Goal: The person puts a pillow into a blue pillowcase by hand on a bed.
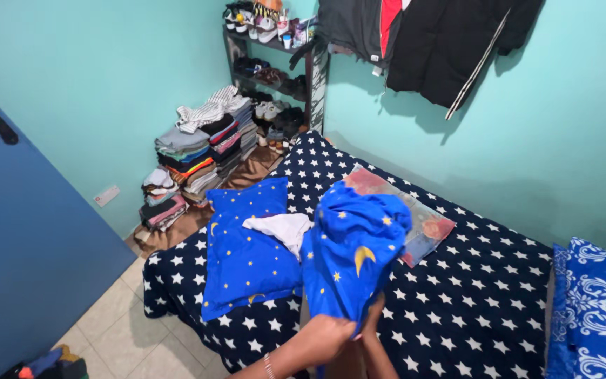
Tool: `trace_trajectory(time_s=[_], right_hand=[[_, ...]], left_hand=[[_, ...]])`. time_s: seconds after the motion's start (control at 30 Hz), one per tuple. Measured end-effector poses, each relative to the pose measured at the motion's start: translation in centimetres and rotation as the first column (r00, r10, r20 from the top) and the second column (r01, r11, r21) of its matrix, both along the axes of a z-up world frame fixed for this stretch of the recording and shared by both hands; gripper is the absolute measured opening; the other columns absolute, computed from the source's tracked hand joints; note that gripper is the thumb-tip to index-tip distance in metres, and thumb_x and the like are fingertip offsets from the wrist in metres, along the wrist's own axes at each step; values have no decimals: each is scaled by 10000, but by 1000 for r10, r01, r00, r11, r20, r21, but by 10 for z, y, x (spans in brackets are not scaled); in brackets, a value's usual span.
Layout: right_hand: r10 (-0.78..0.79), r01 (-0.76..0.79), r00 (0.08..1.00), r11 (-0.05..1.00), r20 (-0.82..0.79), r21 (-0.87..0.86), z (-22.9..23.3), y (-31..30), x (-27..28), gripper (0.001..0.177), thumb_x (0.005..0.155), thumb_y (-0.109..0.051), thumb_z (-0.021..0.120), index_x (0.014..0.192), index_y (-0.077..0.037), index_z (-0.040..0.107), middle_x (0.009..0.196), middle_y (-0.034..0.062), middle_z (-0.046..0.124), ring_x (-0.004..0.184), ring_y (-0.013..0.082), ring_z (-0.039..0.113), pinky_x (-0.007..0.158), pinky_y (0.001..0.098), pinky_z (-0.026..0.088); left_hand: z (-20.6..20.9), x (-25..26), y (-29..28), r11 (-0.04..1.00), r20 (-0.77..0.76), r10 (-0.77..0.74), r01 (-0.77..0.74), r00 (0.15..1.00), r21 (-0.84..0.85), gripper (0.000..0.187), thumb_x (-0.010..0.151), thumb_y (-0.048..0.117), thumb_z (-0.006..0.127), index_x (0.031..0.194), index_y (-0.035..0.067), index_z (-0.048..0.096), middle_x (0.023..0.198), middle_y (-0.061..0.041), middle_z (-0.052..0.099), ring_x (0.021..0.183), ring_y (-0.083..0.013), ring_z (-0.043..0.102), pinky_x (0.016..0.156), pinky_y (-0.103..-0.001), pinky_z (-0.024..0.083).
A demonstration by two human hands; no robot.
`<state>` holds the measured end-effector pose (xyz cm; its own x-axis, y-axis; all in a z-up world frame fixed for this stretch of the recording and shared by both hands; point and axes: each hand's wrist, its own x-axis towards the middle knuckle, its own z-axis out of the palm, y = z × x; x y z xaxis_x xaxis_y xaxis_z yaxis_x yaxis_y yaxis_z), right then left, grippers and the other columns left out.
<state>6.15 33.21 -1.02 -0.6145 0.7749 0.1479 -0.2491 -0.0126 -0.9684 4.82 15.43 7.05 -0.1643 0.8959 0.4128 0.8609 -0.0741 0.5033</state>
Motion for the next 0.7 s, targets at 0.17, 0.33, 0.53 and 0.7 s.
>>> trace_trajectory(time_s=[0.17, 0.33, 0.53, 0.7], right_hand=[[-17, -132, 930, 918, -368, -375, 43, 4, -15, 355, 1021, -233, 521, 1275, 8, 582, 1102, 103, 670, 920, 209, 682, 759, 346, 594], [-203, -76, 896, 806, -395, -587, 70, 43, -38, 392, 1071, -341, 417, 1249, -52, 613, 1096, 64, 677, 921, 170, 698, 804, 304, 606], [-85, 85, 977, 996, -197, -5, 86, 39, -43, 226, 950, -81, 539, 1118, -9, 672, 1006, 122, 700, 856, 178, 666, 776, 318, 559], [32, -71, 997, 752, 71, 655, 155, -8, -14, 184, 882, -51, 689, 1057, -44, 747, 938, 80, 746, 832, 163, 651, 793, 331, 533]], left_hand=[[9, 5, -17, 994, 40, 1, 3, 999, -108, 224, 1079, 218, 594, 989, 15, 568, 934, -172, 674, 903, -381, 674, 789, -477, 536], [48, 18, 2, 903, 48, 396, -399, 917, 163, 695, 845, 376, 786, 1234, -112, 481, 1244, -298, 507, 1159, -457, 500, 962, -538, 450], [86, -22, 37, 756, 252, 602, -642, 758, 126, 963, 687, 239, 797, 1431, -161, 336, 1324, -328, 440, 1197, -458, 478, 987, -446, 466], [29, -86, 40, 710, 682, 315, -641, 660, 292, 220, 843, 102, 658, 1043, 28, 710, 882, -130, 772, 795, -207, 748, 706, -338, 561]])
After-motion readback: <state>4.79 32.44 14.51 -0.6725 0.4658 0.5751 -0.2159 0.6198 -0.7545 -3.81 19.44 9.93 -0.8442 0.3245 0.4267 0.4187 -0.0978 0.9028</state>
